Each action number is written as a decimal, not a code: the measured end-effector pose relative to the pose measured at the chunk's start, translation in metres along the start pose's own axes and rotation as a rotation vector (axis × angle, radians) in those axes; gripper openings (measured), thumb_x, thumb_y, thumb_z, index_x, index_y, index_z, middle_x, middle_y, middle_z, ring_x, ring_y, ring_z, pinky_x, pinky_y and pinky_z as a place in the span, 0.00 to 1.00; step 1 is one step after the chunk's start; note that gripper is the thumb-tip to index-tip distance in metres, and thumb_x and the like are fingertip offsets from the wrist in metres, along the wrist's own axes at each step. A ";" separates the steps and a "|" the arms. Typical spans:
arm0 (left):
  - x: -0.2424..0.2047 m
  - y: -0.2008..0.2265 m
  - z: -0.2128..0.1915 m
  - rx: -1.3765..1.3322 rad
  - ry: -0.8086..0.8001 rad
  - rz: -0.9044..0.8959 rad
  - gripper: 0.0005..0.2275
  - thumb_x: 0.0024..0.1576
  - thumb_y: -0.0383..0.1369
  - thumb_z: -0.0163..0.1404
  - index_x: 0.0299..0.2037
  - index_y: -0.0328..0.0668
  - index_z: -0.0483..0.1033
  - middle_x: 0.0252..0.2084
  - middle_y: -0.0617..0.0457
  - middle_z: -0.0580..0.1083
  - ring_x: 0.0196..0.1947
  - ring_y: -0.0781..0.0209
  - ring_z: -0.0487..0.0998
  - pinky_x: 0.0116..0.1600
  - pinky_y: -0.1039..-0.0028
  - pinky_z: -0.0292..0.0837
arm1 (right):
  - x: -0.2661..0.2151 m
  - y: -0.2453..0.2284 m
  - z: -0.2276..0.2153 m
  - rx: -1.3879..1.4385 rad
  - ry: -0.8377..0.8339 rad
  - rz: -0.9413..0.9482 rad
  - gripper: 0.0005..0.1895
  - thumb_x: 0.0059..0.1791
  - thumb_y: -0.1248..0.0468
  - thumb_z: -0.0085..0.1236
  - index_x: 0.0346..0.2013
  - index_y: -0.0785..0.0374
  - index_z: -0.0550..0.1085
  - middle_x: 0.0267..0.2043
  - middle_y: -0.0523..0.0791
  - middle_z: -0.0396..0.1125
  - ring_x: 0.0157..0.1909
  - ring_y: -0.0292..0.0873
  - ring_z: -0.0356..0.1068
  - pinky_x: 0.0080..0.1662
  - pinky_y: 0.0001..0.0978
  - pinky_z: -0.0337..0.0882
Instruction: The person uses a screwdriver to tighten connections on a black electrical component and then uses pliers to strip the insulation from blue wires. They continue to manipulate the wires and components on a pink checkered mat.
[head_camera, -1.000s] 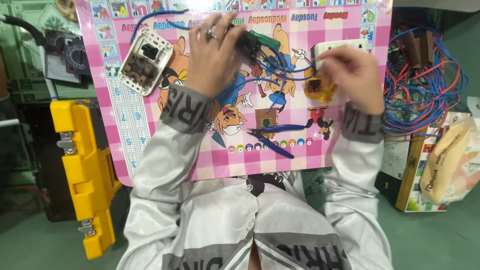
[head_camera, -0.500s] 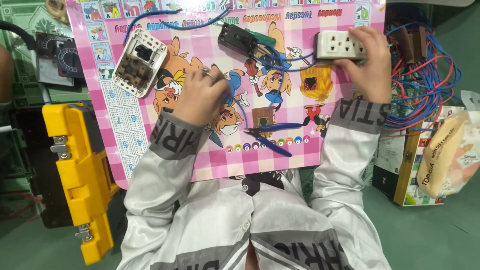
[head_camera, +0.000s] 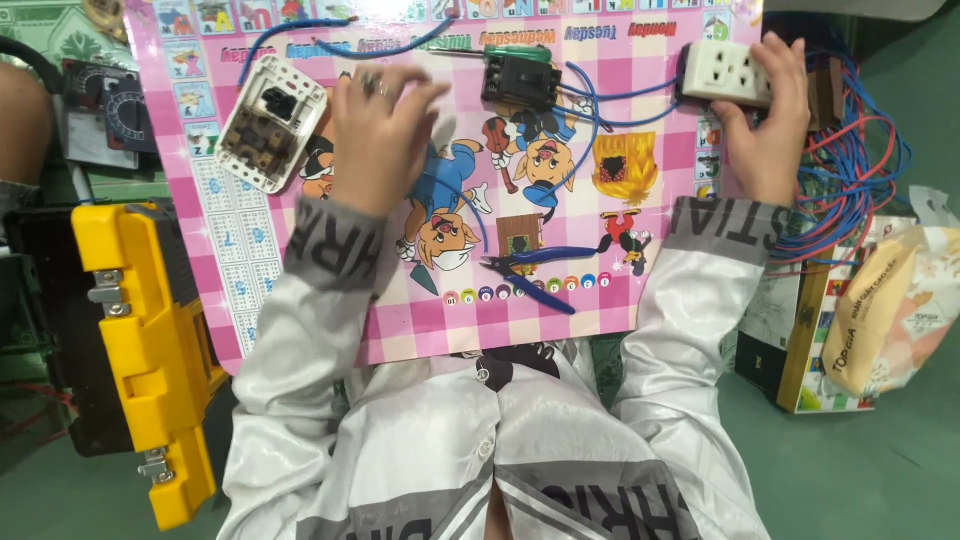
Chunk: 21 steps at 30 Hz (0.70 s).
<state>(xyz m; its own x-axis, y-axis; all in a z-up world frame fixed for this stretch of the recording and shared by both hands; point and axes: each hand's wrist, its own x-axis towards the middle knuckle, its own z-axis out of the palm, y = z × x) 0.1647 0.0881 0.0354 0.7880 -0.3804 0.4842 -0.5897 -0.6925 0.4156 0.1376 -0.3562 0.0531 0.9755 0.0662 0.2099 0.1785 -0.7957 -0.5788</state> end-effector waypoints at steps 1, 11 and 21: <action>0.011 -0.004 0.006 0.072 0.024 0.054 0.08 0.65 0.33 0.57 0.51 0.43 0.78 0.51 0.51 0.73 0.49 0.46 0.66 0.49 0.56 0.63 | 0.001 0.008 0.003 -0.020 0.025 -0.042 0.28 0.54 0.79 0.62 0.67 0.68 0.65 0.74 0.57 0.54 0.76 0.62 0.41 0.71 0.66 0.48; 0.058 -0.019 0.072 0.254 -0.029 0.125 0.18 0.53 0.30 0.61 0.54 0.48 0.75 0.45 0.50 0.79 0.45 0.48 0.72 0.49 0.60 0.63 | -0.030 -0.066 -0.022 0.052 0.178 -0.139 0.22 0.63 0.59 0.56 0.64 0.73 0.67 0.64 0.58 0.63 0.68 0.59 0.62 0.68 0.52 0.62; -0.025 -0.008 -0.014 0.096 -0.029 -0.276 0.16 0.60 0.20 0.59 0.54 0.45 0.71 0.39 0.55 0.81 0.39 0.59 0.76 0.48 0.66 0.61 | -0.141 -0.058 -0.033 0.235 0.310 0.101 0.10 0.65 0.67 0.52 0.56 0.74 0.70 0.51 0.60 0.69 0.52 0.56 0.73 0.58 0.47 0.75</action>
<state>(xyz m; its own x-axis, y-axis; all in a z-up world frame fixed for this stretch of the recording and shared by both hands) 0.1471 0.1116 0.0305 0.9218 -0.1858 0.3403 -0.3339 -0.8266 0.4531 -0.0144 -0.3395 0.0833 0.9111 -0.2183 0.3498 0.1435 -0.6275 -0.7653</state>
